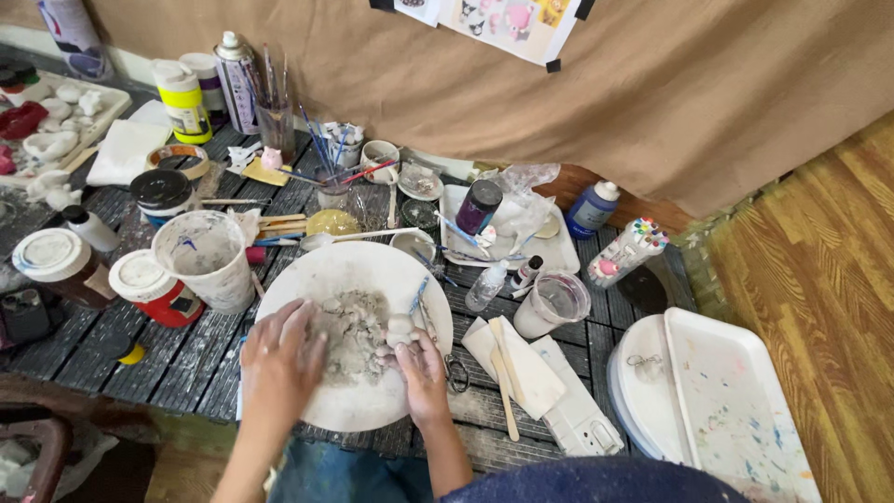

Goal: The person shapes a small piece of clay into a rounded form using both hands. They repeatedly roll, pinch, and smooth the clay on a white plate, occasionally using a small tool to refine the surface. The workspace is cluttered with art supplies.

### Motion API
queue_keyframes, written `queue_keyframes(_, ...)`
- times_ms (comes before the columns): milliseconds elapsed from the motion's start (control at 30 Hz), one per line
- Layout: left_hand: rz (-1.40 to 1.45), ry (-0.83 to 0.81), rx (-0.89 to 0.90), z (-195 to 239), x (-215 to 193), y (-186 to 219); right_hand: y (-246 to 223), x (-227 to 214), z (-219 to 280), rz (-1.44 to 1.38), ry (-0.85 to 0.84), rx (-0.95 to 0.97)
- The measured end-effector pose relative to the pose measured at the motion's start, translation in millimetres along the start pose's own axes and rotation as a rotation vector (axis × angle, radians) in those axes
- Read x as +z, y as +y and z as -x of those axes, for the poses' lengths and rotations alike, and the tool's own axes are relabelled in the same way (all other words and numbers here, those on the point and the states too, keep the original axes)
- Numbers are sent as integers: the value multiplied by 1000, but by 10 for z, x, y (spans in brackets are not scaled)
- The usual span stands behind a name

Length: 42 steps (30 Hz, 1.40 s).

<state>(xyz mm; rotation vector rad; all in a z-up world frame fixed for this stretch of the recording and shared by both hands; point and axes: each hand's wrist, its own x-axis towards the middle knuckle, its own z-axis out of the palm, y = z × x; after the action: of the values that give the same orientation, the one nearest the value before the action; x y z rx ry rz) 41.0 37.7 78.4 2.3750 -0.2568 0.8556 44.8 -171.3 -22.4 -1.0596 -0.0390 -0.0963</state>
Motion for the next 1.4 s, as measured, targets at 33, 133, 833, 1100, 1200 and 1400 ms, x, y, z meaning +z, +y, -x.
queue_keyframes(33, 38, -56, -15, -40, -19, -25, 3, -12, 12, 2, -5, -1)
queue_keyframes(133, 124, -167, -46, -216, -69, -108, -23, 15, -14, -3, 3, 5)
queue_keyframes(833, 563, 96, -360, 92, 51, -371, -84, 2, -57, -59, -87, -23)
queue_keyframes(1100, 395, -50, -394, 462, -68, -337, -37, -43, -27, -62, -90, -14)
queue_keyframes(1200, 569, -107, -349, 466, -2, -294, -34, -37, -39, -62, -89, -10)
queue_keyframes(1400, 666, -262, -437, 535, 214, -201, -81, -28, -20, -46, -82, 4)
